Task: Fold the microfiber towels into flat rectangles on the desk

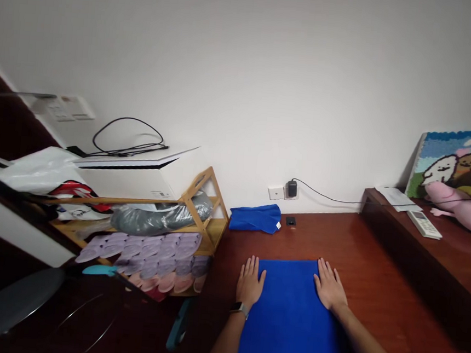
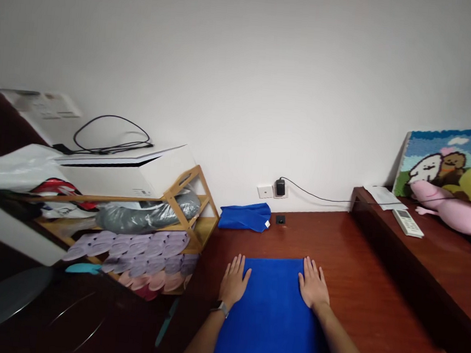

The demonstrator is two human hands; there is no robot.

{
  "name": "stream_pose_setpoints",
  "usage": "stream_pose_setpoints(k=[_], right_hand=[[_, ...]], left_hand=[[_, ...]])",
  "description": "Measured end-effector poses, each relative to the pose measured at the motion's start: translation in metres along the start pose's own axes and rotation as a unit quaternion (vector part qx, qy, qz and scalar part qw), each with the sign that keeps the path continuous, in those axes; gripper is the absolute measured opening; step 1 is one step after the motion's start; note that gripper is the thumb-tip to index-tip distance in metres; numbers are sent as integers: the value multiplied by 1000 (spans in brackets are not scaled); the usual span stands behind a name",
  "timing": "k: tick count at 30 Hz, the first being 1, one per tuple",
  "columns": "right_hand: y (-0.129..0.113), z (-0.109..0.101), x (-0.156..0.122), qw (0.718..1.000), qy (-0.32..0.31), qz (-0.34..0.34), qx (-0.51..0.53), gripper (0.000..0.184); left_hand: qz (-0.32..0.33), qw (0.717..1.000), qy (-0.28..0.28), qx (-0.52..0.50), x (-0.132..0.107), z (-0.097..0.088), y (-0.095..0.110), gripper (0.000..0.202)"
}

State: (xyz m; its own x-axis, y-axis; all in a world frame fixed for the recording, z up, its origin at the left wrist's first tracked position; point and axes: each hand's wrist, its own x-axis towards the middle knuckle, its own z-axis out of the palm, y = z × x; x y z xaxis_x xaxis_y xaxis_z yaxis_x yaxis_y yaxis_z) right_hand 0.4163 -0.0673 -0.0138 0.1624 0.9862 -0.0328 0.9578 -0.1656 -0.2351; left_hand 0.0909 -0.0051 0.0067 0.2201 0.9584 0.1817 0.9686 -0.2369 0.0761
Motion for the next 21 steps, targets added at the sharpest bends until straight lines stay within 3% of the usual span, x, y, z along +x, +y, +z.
stream_pose_setpoints(k=[7, 11, 13, 17, 21], right_hand=[[-9, -17, 1, 999, -32, 10, -41, 72], [-13, -17, -17, 999, 4, 46, -29, 72], [-11, -10, -31, 999, 10, 31, -14, 72], [-10, -2, -51, 1000, -9, -1, -6, 71], [-16, -10, -54, 1000, -20, 8, -3, 71]], left_hand=[[-15, 1000, 13, -15, -1, 5, 8, 64], [-22, 999, 25, -25, 0, 6, 8, 65], [-19, 999, 23, -32, 0, 5, 10, 66], [-13, 1000, 5, -27, 2, -7, 8, 66], [14, 1000, 17, -15, -4, -26, 16, 60]])
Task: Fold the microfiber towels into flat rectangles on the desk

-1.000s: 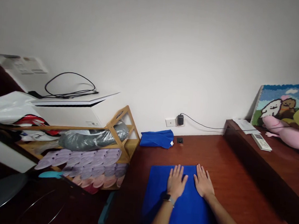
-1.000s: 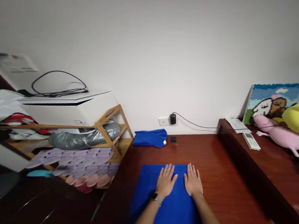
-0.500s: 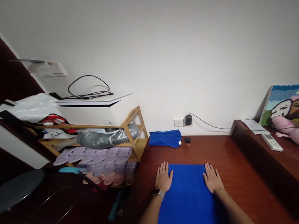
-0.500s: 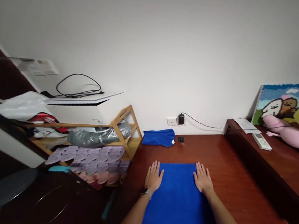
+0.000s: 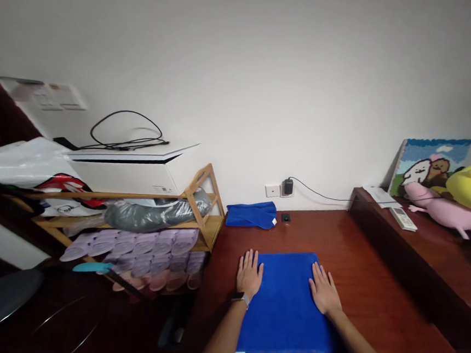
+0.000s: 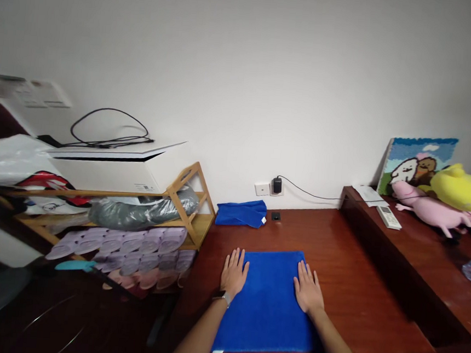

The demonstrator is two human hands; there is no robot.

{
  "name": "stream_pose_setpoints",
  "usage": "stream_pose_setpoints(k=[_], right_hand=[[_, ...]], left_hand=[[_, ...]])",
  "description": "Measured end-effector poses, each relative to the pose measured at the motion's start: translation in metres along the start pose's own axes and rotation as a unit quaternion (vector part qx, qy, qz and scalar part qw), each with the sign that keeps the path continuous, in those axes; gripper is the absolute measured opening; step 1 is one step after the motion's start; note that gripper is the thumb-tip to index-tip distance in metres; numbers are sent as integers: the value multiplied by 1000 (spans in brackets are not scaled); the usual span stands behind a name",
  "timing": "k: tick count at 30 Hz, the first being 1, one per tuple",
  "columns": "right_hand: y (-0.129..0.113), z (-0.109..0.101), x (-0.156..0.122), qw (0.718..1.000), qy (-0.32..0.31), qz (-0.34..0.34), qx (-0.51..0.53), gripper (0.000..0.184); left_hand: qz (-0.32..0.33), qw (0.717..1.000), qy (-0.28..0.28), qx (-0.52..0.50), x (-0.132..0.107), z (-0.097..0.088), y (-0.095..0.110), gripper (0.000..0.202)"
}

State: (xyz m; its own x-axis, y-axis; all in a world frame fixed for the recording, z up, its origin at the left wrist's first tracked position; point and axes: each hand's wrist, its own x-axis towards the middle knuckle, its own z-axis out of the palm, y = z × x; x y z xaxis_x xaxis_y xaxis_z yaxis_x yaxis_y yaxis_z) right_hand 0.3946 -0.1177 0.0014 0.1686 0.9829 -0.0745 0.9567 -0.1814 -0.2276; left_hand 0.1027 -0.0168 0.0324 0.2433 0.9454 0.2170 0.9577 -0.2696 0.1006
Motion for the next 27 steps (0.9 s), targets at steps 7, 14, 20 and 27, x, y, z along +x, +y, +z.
stream_pose_setpoints(k=[7, 14, 20, 27], right_hand=[[2, -5, -1, 1000, -14, -19, -6, 69], [4, 1, -1, 1000, 0, -12, 4, 69], [3, 1, 2, 1000, 4, -6, -1, 71], [-3, 3, -27, 999, 37, 36, -11, 73]], left_hand=[[198, 974, -9, -113, -55, 21, 144, 61], [109, 989, -50, -87, -78, 24, 107, 64], [-25, 999, -19, 14, -97, 4, -29, 64], [-43, 999, -8, 3, -103, 8, -21, 65]])
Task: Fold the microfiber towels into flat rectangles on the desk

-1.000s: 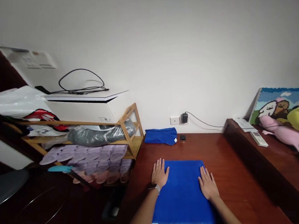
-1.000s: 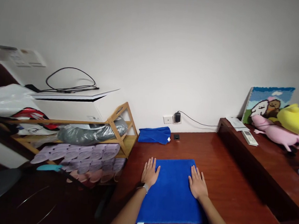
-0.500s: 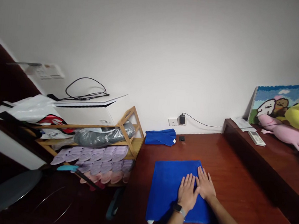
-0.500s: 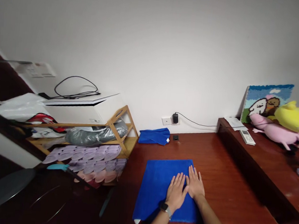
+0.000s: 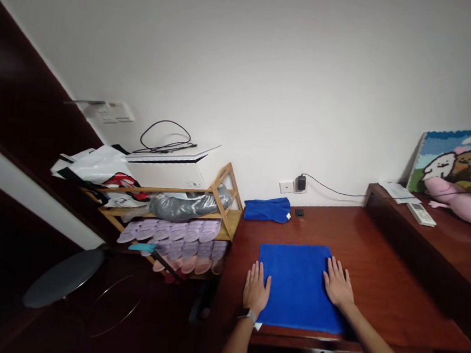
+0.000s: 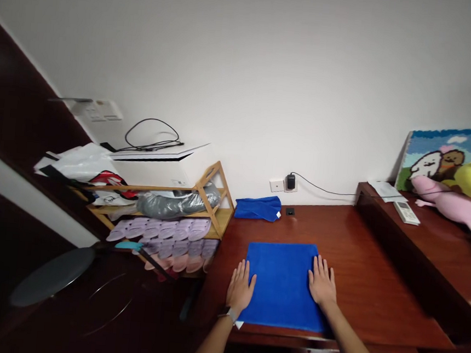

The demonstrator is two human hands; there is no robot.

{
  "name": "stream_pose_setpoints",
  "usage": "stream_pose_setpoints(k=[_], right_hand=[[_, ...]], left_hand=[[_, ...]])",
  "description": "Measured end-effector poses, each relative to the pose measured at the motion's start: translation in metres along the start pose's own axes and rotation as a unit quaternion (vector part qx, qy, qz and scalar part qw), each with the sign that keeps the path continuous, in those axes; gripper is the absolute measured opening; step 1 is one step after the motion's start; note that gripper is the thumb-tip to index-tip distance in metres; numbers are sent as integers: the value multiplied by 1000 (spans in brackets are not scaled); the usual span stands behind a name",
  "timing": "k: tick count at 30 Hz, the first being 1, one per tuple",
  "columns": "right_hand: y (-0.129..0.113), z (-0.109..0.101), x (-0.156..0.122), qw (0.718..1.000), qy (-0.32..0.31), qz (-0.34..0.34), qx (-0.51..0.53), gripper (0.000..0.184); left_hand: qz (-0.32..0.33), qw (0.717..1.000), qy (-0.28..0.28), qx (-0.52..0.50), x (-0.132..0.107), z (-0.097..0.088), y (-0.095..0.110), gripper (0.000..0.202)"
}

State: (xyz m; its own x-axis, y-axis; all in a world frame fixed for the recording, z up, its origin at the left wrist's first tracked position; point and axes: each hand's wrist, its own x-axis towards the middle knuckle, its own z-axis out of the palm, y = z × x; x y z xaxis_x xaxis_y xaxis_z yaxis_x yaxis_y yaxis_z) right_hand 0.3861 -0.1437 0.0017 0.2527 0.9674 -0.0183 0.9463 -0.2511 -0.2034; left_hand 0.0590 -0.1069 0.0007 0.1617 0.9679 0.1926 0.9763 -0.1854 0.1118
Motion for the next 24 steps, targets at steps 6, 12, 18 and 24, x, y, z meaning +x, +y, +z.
stream_pose_setpoints(k=[6, 12, 18, 24], right_hand=[[12, 23, -59, 1000, 18, -17, 14, 76], [4, 9, -64, 1000, -12, -5, 7, 74], [13, 19, -65, 999, -12, -42, 5, 70], [12, 24, -64, 1000, 5, -27, 1, 73]], left_hand=[[8, 1000, 24, -3, 3, -3, -7, 64], [63, 997, 46, -26, -6, -22, 35, 60], [252, 956, -55, -139, -49, -13, 175, 62], [154, 980, -81, -100, -51, -21, 124, 61]])
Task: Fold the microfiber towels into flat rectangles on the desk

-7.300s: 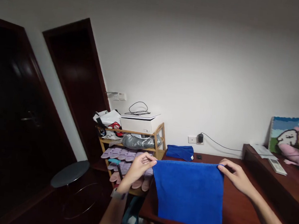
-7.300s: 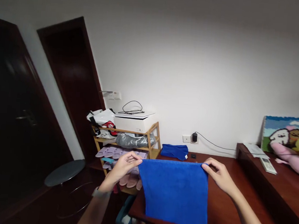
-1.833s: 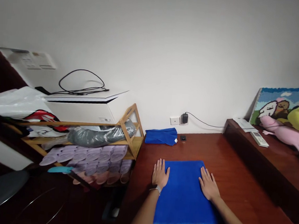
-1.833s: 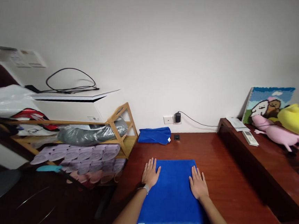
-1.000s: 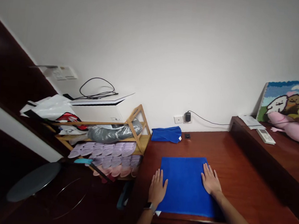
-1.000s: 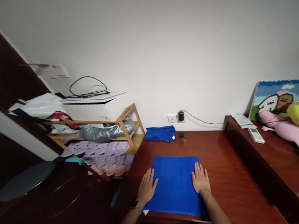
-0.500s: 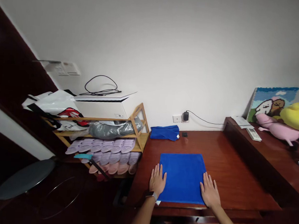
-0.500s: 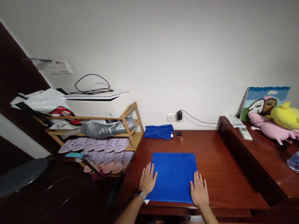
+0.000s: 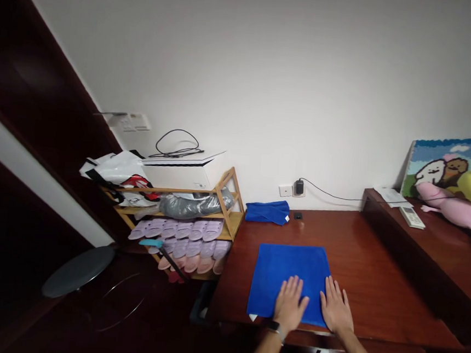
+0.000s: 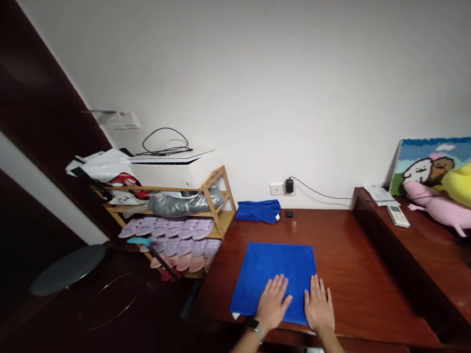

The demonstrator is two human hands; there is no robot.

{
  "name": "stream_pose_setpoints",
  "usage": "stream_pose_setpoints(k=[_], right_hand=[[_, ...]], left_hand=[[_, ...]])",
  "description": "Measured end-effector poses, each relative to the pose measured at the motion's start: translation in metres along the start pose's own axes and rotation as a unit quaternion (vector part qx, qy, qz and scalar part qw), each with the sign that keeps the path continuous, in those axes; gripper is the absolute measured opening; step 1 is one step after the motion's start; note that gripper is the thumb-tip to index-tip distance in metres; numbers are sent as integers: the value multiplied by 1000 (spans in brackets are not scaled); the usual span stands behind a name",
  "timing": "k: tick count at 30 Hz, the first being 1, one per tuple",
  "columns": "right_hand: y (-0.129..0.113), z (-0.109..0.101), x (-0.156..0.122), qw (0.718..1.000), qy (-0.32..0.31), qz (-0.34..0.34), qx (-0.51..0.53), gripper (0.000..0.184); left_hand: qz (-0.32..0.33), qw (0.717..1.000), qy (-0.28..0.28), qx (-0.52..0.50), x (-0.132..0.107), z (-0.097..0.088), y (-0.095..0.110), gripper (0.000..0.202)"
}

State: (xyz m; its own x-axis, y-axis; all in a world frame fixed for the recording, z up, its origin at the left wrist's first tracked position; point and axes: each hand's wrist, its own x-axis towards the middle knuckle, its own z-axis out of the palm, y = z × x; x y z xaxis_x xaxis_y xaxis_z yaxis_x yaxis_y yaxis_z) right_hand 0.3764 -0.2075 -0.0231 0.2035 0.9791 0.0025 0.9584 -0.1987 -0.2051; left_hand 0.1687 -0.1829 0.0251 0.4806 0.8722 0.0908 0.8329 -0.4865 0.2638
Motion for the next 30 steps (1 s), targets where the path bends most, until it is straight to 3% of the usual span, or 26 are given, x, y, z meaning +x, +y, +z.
stream_pose_setpoints(k=[4, 7, 14, 19, 26, 30], right_hand=[[-6, -9, -1, 1000, -14, 13, -13, 75], [-4, -8, -1, 1000, -14, 14, -16, 76], [1, 0, 3, 1000, -6, 10, -4, 73], [-2, -16, 15, 999, -42, 16, -31, 71], [-11, -53, 91, 999, -42, -20, -2, 68], [-11, -49, 124, 998, -63, -11, -12, 69]], left_hand=[[-104, 993, 18, 48, -28, -31, -99, 63], [-125, 987, 37, 93, -42, -33, -136, 62], [-127, 985, 57, 103, -43, -21, -134, 65], [-137, 983, 67, 99, -48, -16, -132, 64], [-142, 982, 76, 96, -53, -5, -131, 65], [-139, 981, 84, 108, -56, -2, -133, 64]])
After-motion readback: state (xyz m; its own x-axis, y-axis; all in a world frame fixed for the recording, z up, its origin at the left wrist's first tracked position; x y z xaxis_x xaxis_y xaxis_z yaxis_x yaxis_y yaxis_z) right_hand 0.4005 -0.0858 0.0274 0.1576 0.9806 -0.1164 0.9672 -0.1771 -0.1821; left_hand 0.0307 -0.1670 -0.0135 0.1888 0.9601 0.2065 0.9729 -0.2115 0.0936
